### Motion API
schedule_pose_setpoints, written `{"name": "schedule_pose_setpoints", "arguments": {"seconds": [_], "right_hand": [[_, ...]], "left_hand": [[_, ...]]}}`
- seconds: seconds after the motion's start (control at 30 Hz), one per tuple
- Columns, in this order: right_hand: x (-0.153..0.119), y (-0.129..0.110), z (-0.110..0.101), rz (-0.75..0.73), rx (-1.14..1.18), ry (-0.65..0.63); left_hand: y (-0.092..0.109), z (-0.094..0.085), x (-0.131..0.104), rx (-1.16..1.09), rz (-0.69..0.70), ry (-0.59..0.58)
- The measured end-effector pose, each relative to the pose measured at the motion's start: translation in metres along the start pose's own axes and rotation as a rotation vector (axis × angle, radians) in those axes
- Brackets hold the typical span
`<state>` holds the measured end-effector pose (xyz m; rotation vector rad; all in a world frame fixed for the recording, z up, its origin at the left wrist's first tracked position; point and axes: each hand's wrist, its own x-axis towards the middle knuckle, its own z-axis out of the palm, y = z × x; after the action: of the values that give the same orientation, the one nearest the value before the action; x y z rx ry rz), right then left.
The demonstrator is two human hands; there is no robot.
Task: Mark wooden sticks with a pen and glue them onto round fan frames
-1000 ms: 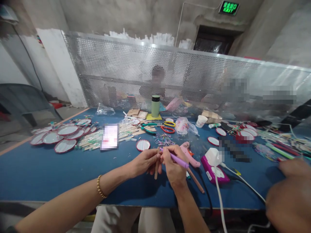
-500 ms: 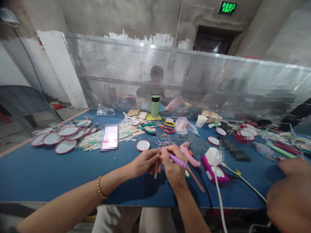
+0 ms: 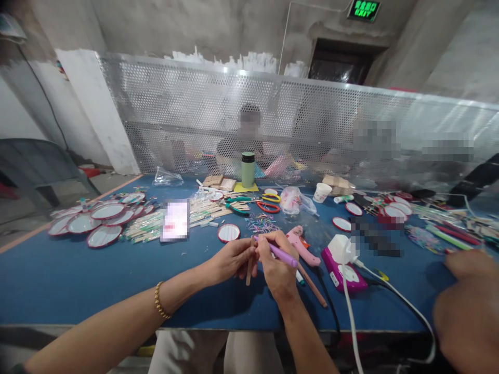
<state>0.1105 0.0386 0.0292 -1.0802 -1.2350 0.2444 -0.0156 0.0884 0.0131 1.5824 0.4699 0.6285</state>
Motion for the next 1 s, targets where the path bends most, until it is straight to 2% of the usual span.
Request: {"name": "schedule_pose_setpoints", "arguments": {"seconds": [0.13, 0.6, 1.0], "right_hand": [[0.0003, -0.0004, -0.0002, -0.018, 0.009, 0.026], [-0.0011, 0.0054, -0.0003, 0.029, -0.003, -0.006], [0.0000, 0.0009, -0.0017, -0.027, -0.006, 0.000]], "left_hand": [[0.0016, 0.0004, -0.0001, -0.003, -0.005, 0.003], [0.0007, -0.0001, -0.0004, 0.041, 0.004, 0.002], [0.0040, 0.0012, -0.0006, 0.028, -0.002, 0.014]]}}
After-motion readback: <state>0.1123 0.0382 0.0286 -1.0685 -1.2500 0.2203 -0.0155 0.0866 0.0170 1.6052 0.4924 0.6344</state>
